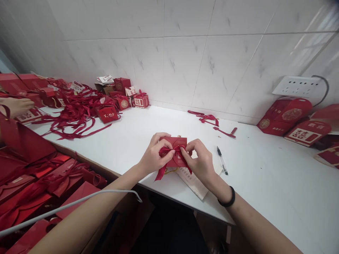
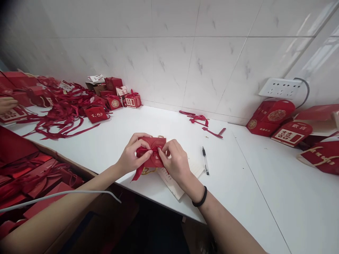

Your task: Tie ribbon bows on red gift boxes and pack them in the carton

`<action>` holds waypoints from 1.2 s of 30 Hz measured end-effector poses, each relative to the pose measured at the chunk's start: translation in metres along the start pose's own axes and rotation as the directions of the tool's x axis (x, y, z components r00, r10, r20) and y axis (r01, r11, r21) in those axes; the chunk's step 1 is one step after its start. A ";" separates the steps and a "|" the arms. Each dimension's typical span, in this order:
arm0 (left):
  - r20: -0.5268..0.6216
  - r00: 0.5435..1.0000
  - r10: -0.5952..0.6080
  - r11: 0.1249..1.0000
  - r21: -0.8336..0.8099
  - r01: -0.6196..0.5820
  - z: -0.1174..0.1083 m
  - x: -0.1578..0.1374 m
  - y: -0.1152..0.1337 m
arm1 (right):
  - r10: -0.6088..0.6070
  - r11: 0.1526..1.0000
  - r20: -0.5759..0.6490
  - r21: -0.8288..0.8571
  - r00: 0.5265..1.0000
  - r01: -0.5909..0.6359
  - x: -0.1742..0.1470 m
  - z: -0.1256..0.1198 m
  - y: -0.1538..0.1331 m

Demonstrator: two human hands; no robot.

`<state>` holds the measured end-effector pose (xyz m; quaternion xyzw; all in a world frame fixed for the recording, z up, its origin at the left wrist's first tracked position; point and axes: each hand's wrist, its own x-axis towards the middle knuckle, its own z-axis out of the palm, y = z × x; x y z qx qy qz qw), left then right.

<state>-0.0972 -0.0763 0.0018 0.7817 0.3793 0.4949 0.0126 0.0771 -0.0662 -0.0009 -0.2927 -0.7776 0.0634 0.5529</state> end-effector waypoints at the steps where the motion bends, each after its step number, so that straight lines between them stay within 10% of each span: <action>1: 0.003 1.000 0.009 1.000 -0.002 -0.009 0.000 0.000 0.000 | 0.019 1.000 -0.009 -0.016 1.000 -0.019 -0.001 0.000 0.000; 16: 0.005 1.000 0.030 0.999 0.010 -0.030 0.002 -0.001 -0.001 | 0.171 0.981 -0.007 -0.097 0.985 -0.171 -0.008 0.003 0.006; 29: 0.009 0.999 0.031 0.999 -0.009 -0.031 0.001 -0.001 -0.001 | 0.263 0.921 0.102 0.269 0.959 -0.281 -0.007 0.000 -0.001; 36: 0.021 1.000 -0.003 1.000 -0.011 0.003 0.001 -0.002 -0.002 | 0.230 0.973 -0.034 0.010 0.973 -0.230 -0.008 0.005 0.005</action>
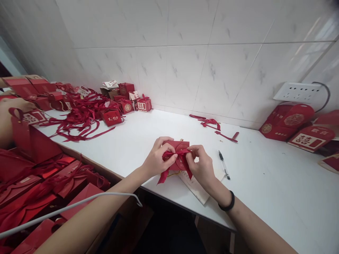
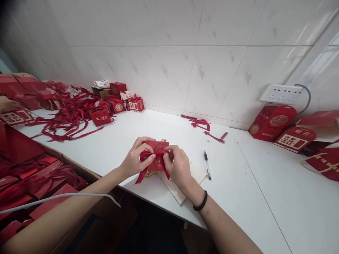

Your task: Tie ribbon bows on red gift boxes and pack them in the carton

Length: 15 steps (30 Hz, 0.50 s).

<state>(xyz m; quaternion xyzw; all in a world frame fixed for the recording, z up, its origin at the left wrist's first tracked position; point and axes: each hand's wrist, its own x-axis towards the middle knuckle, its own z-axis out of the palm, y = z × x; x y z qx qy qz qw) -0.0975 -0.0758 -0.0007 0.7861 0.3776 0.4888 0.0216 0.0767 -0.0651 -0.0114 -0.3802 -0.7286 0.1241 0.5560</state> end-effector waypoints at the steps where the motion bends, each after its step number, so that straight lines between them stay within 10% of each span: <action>1: 0.003 1.000 0.007 1.000 0.000 -0.007 0.000 0.000 0.000 | 0.022 1.000 -0.001 -0.021 1.000 -0.022 0.000 0.000 0.000; 9: 0.001 1.000 0.011 1.000 0.000 -0.011 0.000 0.000 0.000 | 0.101 0.994 0.068 -0.060 0.993 -0.097 0.005 -0.003 -0.002; 15: -0.022 1.000 -0.012 1.000 -0.009 0.012 0.000 0.001 -0.002 | -0.012 0.974 0.178 0.225 0.984 -0.029 0.007 -0.011 -0.004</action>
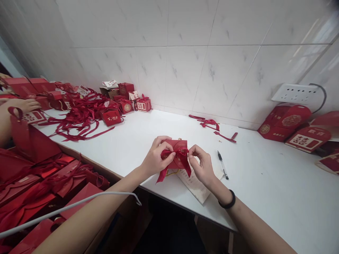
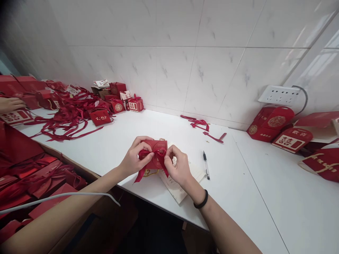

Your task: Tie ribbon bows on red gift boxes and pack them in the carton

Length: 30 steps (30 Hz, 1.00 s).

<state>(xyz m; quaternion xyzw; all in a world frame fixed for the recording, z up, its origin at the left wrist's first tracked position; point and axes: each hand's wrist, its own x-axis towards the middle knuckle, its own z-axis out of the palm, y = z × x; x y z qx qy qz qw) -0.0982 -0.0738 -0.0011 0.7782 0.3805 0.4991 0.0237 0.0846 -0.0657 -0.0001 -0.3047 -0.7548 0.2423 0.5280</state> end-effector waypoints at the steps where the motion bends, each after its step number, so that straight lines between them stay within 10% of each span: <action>1: -0.004 1.000 -0.006 1.000 -0.001 0.006 0.000 0.000 0.000 | 0.001 1.000 -0.011 0.015 1.000 -0.001 0.000 0.000 0.000; 18: 0.026 0.999 0.032 0.999 0.020 -0.032 -0.001 0.000 0.003 | 0.167 0.986 -0.090 0.014 0.982 -0.166 0.000 0.008 0.001; 30: 0.020 1.000 0.006 0.999 0.032 -0.007 0.000 0.000 0.003 | 0.109 0.936 -0.115 -0.322 0.987 -0.141 -0.002 0.012 0.002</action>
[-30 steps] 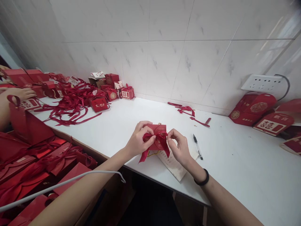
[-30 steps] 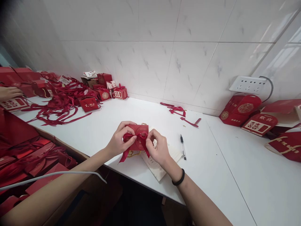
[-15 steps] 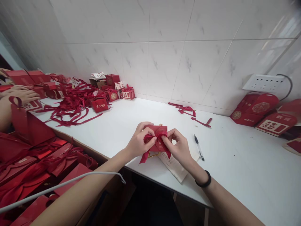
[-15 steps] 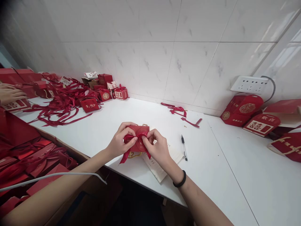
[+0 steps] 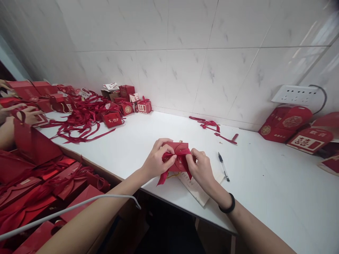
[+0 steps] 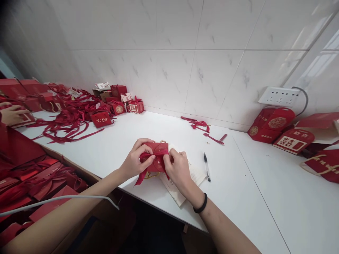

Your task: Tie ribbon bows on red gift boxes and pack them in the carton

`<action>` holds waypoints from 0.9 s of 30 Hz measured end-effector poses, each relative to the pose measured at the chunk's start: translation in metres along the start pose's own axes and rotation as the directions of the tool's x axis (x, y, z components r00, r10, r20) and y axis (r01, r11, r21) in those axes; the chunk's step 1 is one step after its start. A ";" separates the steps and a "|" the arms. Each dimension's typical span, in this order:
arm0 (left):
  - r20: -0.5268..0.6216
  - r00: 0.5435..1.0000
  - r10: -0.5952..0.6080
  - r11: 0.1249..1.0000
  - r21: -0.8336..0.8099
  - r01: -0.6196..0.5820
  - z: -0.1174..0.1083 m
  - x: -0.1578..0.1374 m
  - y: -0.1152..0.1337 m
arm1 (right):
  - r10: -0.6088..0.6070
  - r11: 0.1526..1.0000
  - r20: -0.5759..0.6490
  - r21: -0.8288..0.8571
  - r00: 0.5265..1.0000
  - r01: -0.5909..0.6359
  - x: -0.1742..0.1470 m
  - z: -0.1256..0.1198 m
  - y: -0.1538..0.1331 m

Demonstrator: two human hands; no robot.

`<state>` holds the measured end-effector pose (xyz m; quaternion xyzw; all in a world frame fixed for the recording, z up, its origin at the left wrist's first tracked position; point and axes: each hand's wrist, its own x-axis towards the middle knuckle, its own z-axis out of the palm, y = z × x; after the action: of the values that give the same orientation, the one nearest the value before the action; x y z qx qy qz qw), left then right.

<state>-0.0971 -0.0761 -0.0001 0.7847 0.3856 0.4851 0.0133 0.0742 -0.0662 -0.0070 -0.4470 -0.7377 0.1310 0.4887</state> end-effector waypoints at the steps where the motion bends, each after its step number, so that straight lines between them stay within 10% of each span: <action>1: -0.003 1.000 -0.009 1.000 -0.004 0.009 0.000 0.000 -0.001 | -0.003 1.000 0.022 -0.004 1.000 0.003 0.001 0.000 0.000; 10: -0.019 0.996 -0.088 0.995 -0.047 0.087 0.001 0.001 -0.004 | 0.014 0.927 0.163 0.368 0.987 -0.073 0.002 -0.008 -0.003; 27: -0.015 1.000 -0.027 0.999 -0.048 0.026 0.000 0.000 -0.005 | 0.212 0.811 0.240 0.497 0.947 -0.307 0.006 -0.002 -0.001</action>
<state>-0.1004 -0.0727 -0.0022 0.7753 0.3844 0.4999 0.0353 0.0744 -0.0630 -0.0016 -0.3789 -0.6445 0.4328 0.5038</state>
